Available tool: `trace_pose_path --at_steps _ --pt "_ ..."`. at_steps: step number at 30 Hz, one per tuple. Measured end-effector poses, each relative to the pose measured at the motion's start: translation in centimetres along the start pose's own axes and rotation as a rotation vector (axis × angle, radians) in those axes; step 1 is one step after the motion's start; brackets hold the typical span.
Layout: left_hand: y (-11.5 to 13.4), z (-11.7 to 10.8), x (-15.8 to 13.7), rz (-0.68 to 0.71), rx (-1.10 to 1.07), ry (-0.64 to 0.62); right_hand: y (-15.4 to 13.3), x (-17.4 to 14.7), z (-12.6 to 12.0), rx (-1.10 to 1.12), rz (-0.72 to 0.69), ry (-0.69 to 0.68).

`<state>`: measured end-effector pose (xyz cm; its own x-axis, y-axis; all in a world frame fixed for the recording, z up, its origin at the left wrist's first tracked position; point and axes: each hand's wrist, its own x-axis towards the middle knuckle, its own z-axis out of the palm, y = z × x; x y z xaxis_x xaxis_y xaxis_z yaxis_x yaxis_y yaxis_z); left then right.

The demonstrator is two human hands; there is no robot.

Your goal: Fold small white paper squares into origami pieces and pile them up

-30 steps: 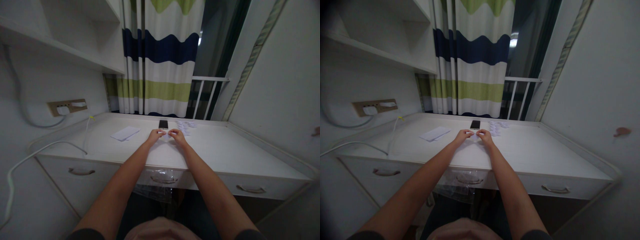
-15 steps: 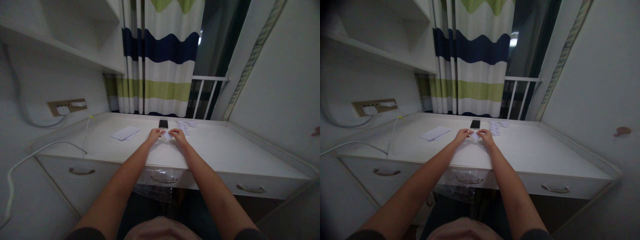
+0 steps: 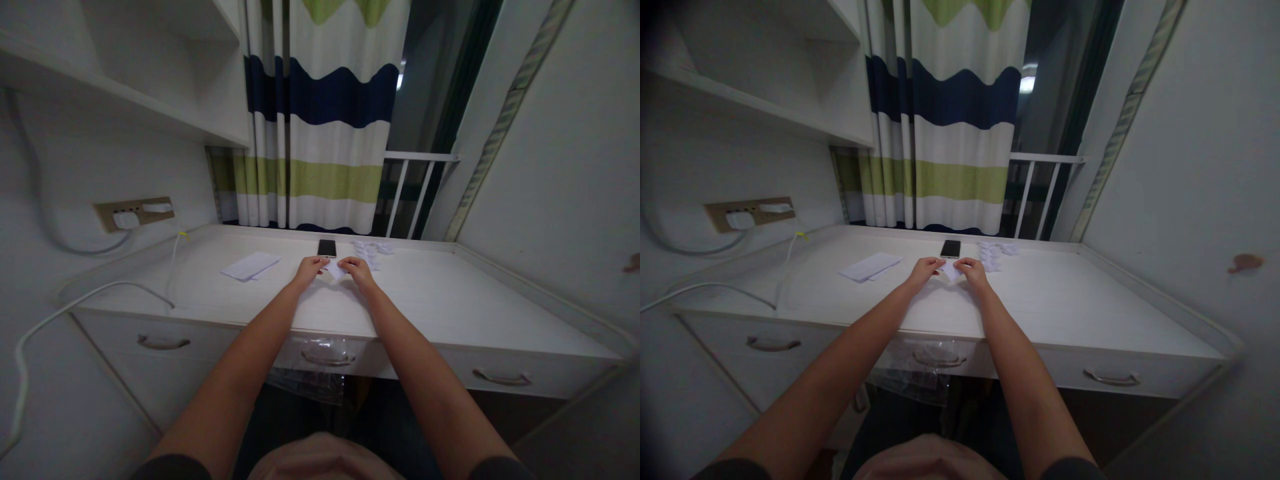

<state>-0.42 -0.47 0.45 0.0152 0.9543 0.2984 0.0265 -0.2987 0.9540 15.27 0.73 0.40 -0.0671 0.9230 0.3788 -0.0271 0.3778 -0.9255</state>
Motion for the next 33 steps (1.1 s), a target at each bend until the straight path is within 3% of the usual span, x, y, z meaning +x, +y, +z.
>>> trace_pose_path --at_steps 25,33 --pt "-0.14 0.07 0.21 -0.026 -0.063 0.041 0.56 0.36 -0.11 0.0 0.029 0.007" --pt "-0.16 0.2 0.04 -0.018 0.028 -0.042 0.67 0.11 -0.19 -0.03 0.04 -0.075"
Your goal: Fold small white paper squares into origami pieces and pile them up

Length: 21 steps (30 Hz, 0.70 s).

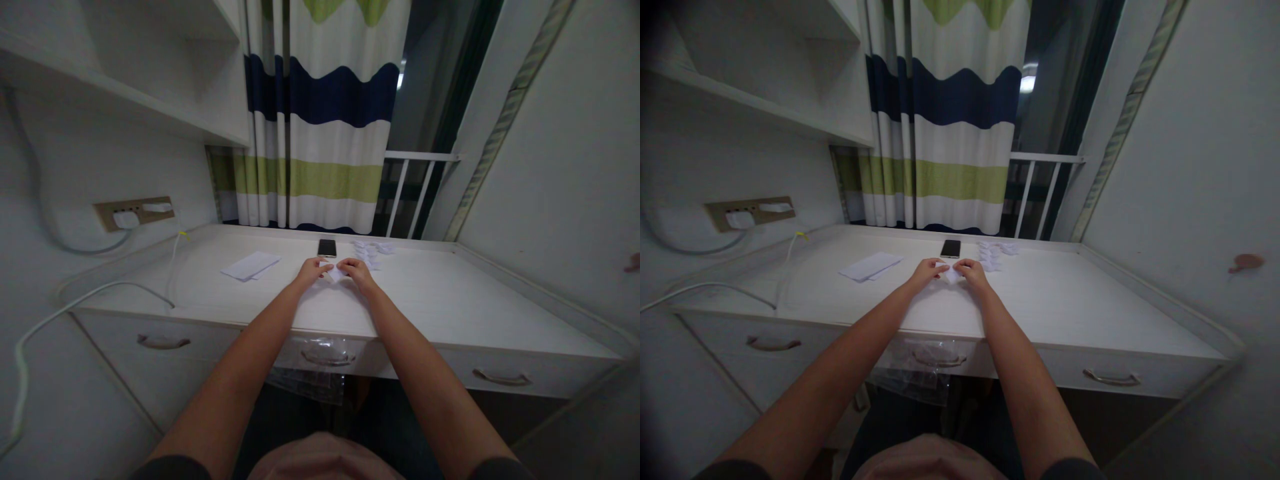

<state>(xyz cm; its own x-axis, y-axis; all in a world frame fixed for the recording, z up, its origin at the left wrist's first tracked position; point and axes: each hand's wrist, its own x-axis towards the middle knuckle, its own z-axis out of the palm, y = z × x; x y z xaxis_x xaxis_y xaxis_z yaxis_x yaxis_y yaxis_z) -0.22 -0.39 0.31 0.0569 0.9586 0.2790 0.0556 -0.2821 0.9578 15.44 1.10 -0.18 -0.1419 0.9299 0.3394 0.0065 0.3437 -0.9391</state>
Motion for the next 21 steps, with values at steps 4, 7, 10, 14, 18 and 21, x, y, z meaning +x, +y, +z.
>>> trace_pose_path --at_steps 4,7,10,14,18,21 --pt "0.15 -0.21 0.06 0.035 -0.002 0.086 -0.17 0.05 -0.03 0.043 0.052 0.06" --pt "0.39 -0.3 0.02 0.041 -0.039 0.138 -0.23 0.2 -0.16 0.088 0.074 0.1" --pt "0.56 -0.31 -0.09 0.035 -0.063 0.161 -0.19 0.27 -0.25 0.097 0.047 0.105" --pt "0.6 -0.33 -0.17 0.033 -0.068 0.172 -0.21 0.2 -0.22 0.087 0.024 0.114" --pt "0.58 -0.38 -0.11 0.031 -0.075 0.184 -0.38 0.08 -0.14 0.096 0.008 0.128" --pt "0.55 -0.4 -0.05 0.031 -0.08 0.184 -0.48 0.04 -0.11 0.093 -0.001 0.13"
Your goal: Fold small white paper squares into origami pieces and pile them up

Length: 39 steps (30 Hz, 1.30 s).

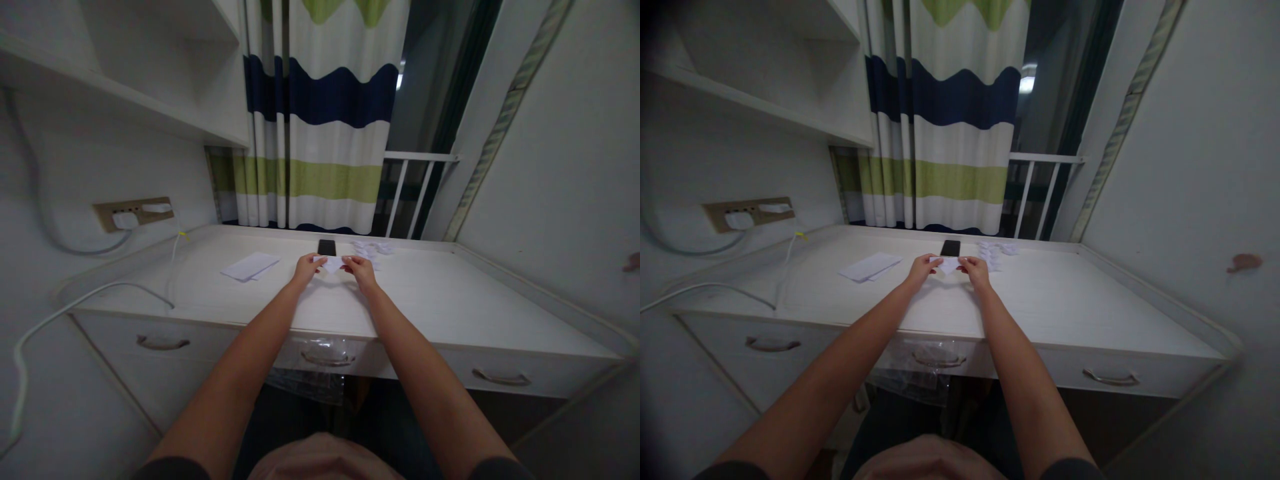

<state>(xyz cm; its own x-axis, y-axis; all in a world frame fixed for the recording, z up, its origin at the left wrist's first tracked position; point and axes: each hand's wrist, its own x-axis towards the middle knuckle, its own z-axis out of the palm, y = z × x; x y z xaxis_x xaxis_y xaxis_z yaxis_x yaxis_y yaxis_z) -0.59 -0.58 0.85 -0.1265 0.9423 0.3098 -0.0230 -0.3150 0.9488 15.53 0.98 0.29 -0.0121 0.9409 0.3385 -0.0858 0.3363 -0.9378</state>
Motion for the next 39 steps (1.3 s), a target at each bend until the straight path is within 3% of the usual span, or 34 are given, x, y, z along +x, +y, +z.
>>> trace_pose_path --at_steps 21,25,29,33,39 --pt "-0.02 -0.13 0.08 -0.021 -0.009 0.003 0.38 0.44 -0.02 0.047 0.044 0.042" --pt "0.1 -0.1 -0.15 -0.039 -0.017 -0.038 0.6 0.61 -0.15 0.011 0.009 0.057" --pt "-0.11 0.12 -0.51 -0.096 -0.004 -0.161 0.74 0.65 -0.34 -0.042 -0.018 0.072" --pt "-0.55 0.48 -0.56 -0.141 0.021 -0.239 0.7 0.41 -0.19 -0.109 -0.031 0.002" --pt "-0.55 0.62 -0.39 -0.073 0.038 -0.22 0.28 -0.09 0.14 -0.149 -0.022 -0.119"
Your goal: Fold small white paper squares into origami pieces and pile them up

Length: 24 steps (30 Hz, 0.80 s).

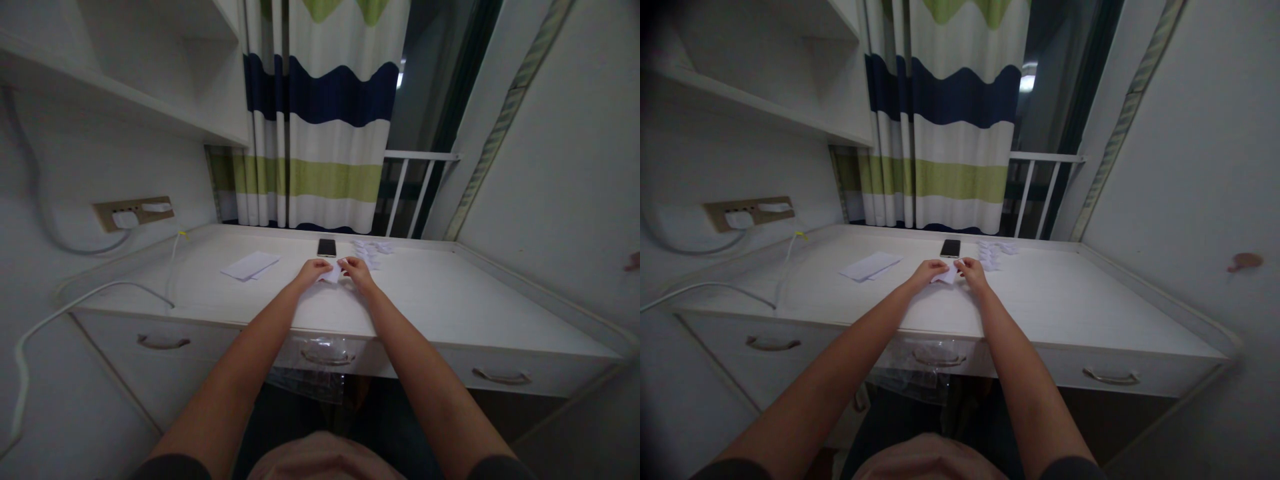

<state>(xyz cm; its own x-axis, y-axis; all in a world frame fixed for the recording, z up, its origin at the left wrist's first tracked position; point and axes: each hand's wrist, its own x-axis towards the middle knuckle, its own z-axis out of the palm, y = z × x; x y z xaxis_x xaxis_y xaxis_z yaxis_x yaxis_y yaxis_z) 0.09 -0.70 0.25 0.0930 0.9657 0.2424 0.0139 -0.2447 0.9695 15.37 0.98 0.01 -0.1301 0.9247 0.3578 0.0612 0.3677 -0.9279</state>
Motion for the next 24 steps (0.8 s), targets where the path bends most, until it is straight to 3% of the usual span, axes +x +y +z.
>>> trace_pose_path --at_steps 8,13,17,20,24 --pt "-0.4 -0.1 0.1 0.018 0.062 -0.041 -0.1 0.1 -0.2 -0.029 -0.031 0.044" --pt "-0.5 -0.6 0.6 0.079 0.078 0.109 0.0 0.1 -0.2 0.013 -0.006 0.103" --pt "-0.6 -0.8 0.9 0.111 0.1 0.229 0.0 0.1 -0.1 0.018 -0.069 0.175" --pt "-0.6 -0.6 0.9 0.101 0.116 0.242 -0.3 -0.1 0.2 0.037 -0.059 0.072" --pt "-0.3 -0.3 0.4 0.05 0.079 0.137 -0.6 -0.6 0.5 0.033 -0.015 -0.086"
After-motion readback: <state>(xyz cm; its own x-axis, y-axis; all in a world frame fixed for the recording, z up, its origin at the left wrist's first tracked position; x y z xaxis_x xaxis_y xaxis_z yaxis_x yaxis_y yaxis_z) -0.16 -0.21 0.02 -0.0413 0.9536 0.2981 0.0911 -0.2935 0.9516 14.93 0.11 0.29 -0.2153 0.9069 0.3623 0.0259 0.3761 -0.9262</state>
